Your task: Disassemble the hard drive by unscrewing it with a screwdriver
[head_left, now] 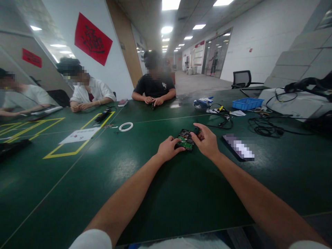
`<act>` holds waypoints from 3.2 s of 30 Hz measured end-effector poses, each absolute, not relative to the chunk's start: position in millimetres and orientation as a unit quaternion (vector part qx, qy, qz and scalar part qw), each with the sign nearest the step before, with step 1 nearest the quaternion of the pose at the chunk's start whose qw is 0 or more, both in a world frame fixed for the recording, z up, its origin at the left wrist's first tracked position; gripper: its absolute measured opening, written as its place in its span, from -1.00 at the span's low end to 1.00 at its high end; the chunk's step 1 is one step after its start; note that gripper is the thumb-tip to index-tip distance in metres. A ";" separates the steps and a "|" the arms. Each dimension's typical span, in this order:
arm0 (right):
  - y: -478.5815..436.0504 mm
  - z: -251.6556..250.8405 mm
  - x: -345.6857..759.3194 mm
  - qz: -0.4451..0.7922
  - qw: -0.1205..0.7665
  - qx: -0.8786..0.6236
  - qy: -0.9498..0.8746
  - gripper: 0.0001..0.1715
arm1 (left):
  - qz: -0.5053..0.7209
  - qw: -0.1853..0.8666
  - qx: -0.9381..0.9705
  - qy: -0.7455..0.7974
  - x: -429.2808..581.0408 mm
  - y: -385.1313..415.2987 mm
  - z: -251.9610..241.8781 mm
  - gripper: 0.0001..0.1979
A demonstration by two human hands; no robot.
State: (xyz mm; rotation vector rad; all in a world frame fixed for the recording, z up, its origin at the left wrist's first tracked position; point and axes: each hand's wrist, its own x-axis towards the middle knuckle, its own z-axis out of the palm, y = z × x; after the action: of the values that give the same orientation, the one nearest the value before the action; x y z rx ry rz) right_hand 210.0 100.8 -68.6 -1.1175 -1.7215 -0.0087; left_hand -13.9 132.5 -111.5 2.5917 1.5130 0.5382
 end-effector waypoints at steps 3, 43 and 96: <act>99.0 -65.3 210.6 -0.025 0.502 -0.469 -0.726 -0.49 | 0.172 0.057 0.848 0.499 -14.4 132.5 -110.8 -0.35; 108.0 -73.6 208.9 -0.027 0.558 -0.435 -0.707 -0.52 | 0.181 0.074 0.845 0.498 -16.7 128.7 -105.3 -0.46; 107.5 -72.7 210.0 -0.029 0.535 -0.449 -0.715 -0.50 | 0.248 -0.016 0.889 0.383 -11.8 128.3 -110.0 -0.49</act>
State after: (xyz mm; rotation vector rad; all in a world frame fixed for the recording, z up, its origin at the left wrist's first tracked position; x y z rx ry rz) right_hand 210.0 107.5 -72.7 -1.0692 -1.7040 -0.0696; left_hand -11.8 128.3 -110.0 2.8227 1.2165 0.7884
